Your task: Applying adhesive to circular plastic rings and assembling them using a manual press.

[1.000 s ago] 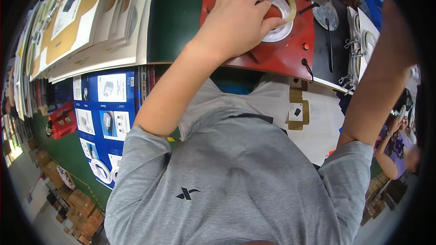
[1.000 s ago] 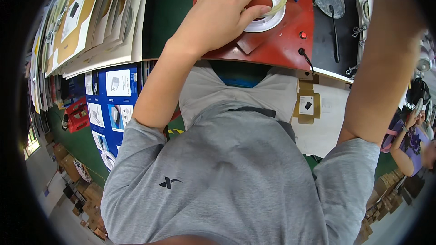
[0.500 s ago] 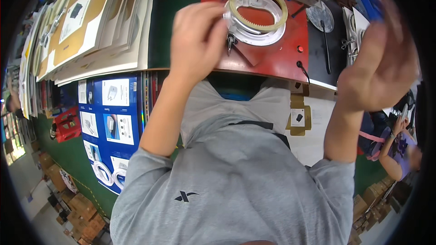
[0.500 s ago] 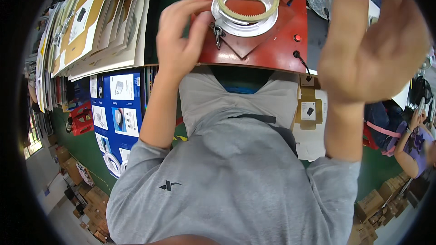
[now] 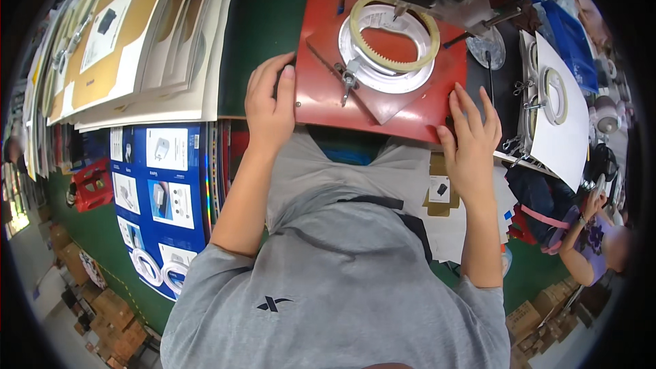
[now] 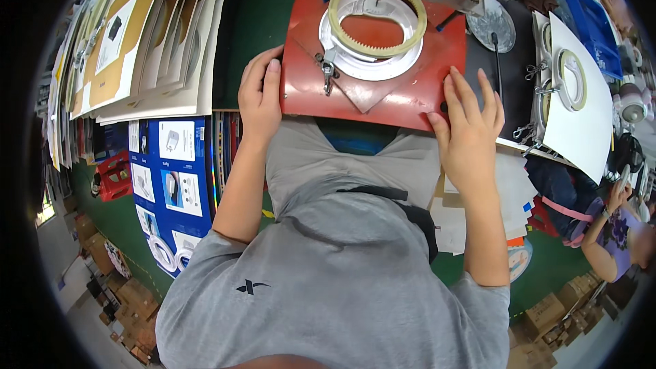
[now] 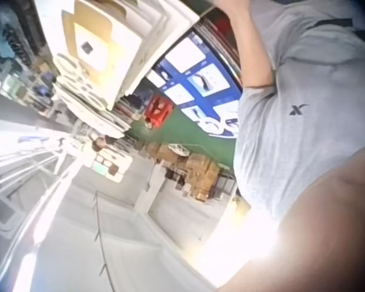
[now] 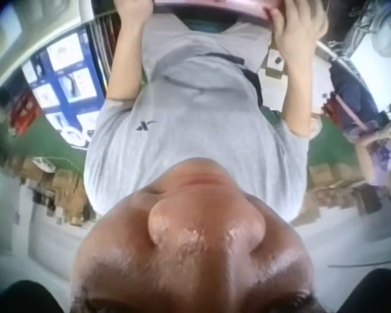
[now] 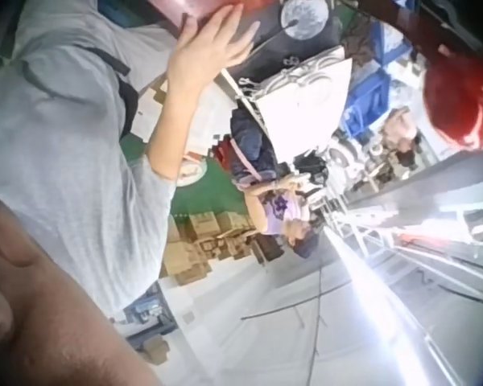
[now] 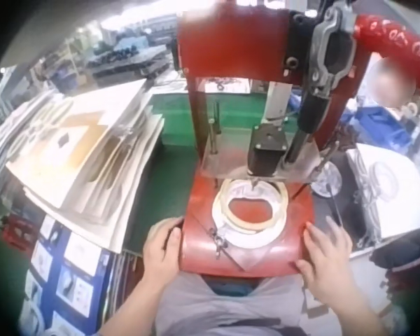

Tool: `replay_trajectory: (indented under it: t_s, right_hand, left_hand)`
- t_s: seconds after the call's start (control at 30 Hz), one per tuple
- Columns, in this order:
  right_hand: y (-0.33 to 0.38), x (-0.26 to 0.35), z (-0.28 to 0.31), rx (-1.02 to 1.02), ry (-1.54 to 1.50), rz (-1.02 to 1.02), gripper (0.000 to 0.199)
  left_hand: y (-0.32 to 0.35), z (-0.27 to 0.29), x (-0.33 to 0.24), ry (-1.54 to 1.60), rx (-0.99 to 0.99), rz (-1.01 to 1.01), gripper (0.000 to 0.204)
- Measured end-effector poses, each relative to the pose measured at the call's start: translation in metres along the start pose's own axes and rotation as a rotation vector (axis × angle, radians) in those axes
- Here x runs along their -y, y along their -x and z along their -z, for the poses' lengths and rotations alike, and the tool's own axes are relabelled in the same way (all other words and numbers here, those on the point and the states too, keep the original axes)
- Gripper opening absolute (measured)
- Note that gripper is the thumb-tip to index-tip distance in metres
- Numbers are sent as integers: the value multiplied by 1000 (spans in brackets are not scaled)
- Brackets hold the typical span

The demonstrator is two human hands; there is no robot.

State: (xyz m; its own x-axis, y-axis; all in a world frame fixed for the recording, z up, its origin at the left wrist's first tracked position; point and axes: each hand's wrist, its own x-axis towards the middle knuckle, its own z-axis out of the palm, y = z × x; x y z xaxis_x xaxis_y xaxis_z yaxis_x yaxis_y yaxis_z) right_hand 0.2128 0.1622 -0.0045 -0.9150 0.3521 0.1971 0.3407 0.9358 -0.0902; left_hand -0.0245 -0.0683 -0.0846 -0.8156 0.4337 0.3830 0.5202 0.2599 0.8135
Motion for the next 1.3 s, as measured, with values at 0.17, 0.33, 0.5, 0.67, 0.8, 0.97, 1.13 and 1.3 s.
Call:
replay_trajectory:
  t_s: [0.17,0.33,0.5,0.67,0.8,0.97,1.13,1.3]
  right_hand:
    - [-13,-9,10,18,-15,75,39]
    - [-23,0,23,-118,-186,-8,32]
    - [-39,13,26,-239,-320,30,25]
    - [-61,19,16,-305,-441,121,27]
    - [-71,23,4,-328,-438,211,29]
    - [-78,17,-14,-296,-408,289,25]
    - [-82,14,-18,-286,-477,302,20]
    - [-85,7,-21,-296,-493,339,26]
  left_hand:
    - [2,2,-2,-10,-4,-20,26]
    - [3,7,-7,-22,22,-14,26]
    - [-1,7,-5,-22,52,-31,28]
    - [-15,15,-42,25,0,-69,26]
    - [-35,4,-85,-37,107,-439,15]
    - [-41,-15,-102,-113,242,-566,15]
    - [-50,-16,-100,-240,311,-652,15]
    - [-58,-6,-105,-163,470,-573,14]
